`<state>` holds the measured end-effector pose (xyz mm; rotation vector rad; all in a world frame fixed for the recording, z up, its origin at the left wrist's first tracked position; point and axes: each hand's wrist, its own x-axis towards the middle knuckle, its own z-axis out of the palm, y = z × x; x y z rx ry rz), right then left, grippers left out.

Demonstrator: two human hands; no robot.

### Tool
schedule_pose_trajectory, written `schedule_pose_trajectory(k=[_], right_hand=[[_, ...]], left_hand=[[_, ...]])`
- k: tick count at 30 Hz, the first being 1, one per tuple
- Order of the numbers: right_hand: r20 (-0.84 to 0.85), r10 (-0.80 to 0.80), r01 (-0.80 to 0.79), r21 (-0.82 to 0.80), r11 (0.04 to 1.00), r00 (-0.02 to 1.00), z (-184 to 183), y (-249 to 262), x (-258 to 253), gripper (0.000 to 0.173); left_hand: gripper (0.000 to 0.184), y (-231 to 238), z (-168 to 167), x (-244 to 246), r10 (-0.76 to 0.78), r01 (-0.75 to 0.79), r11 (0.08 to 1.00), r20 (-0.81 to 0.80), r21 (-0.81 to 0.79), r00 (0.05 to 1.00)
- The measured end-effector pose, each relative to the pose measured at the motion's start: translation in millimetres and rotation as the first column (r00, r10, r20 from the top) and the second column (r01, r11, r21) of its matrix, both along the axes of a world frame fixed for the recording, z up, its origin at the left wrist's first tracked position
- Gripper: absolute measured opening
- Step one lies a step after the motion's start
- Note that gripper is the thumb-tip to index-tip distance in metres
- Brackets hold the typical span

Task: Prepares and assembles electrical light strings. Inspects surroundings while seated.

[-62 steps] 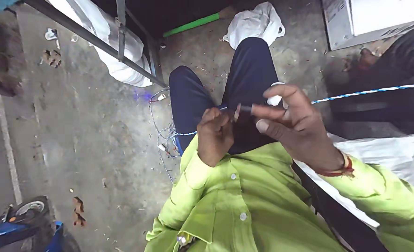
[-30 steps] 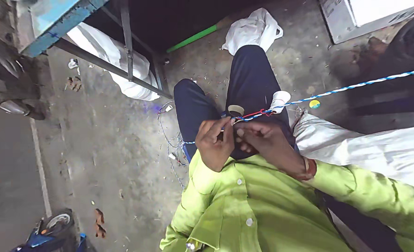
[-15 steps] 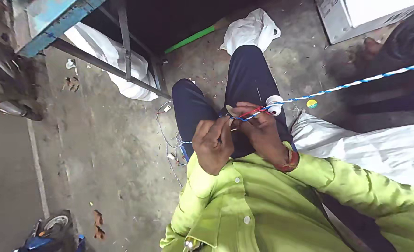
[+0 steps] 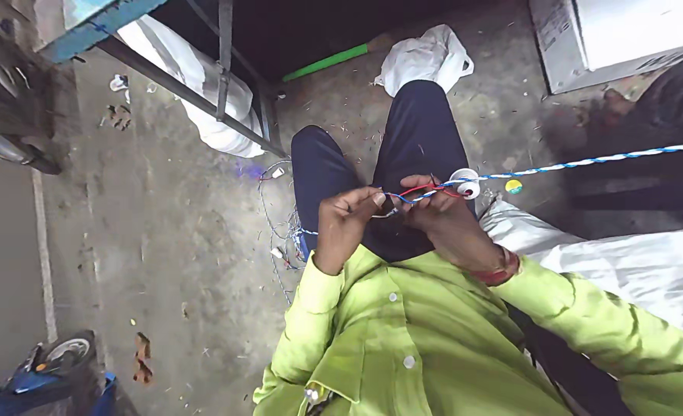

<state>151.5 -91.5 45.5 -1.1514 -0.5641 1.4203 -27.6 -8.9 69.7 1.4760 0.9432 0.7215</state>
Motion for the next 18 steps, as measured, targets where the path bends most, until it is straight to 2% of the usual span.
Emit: schedule_pose_trajectory(k=[2,4,6,8,9,10,12,13,14,15,16,18], right_hand=[[0.230,0.068,-0.058,-0.050,0.997,0.971,8,-6,3,0.045],[0.396,0.226,-0.175,-0.159,0.972,0.890,18,-14,13,0.029],[0.510,0.388,-0.327,-0.208,0.922,0.768,31,-20,29,0.021],[0.571,0.457,-0.424,-0.201,0.883,0.682,49,-23,44,0.021],[0.556,0.465,-0.441,-0.188,0.878,0.689,57,-23,49,0.021],[0.486,0.461,-0.436,-0.171,0.883,0.743,63,-23,51,0.020],[0.169,0.413,-0.387,-0.166,0.907,0.895,68,-22,52,0.027],[0.006,0.371,-0.364,-0.177,0.914,0.929,64,-23,53,0.035],[-0.075,0.327,-0.336,-0.193,0.922,0.942,56,-27,53,0.042],[-0.042,0.302,-0.304,-0.201,0.931,0.952,50,-31,51,0.041],[0.085,0.305,-0.287,-0.177,0.942,0.949,45,-37,48,0.034],[0.481,0.205,-0.248,0.027,0.968,0.852,39,-47,39,0.022]], left_hand=[[0.014,-1,0,-1,-0.001,0.001,0.999,-0.009,-0.053,1.000],[0.013,-2,-1,0,-0.018,0.017,0.998,-0.023,-0.053,1.000],[0.013,-5,-2,2,-0.059,0.059,0.998,-0.035,-0.021,0.998],[0.012,-9,-3,9,-0.094,0.095,0.995,-0.050,0.027,0.994],[0.012,-12,-3,13,-0.094,0.096,0.995,-0.047,0.037,0.994],[0.013,-14,-2,15,-0.082,0.083,0.996,-0.037,0.040,0.996],[0.014,-15,-1,15,-0.014,0.016,0.999,-0.044,0.046,0.999],[0.015,-14,0,12,0.034,-0.030,0.998,-0.063,0.055,0.997],[0.015,-12,1,9,0.078,-0.073,0.995,-0.083,0.063,0.993],[0.014,-9,2,6,0.108,-0.102,0.993,-0.094,0.066,0.990],[0.013,-7,3,5,0.118,-0.113,0.992,-0.098,0.061,0.988],[0.011,-8,4,5,0.108,-0.105,0.994,-0.083,0.041,0.991]])
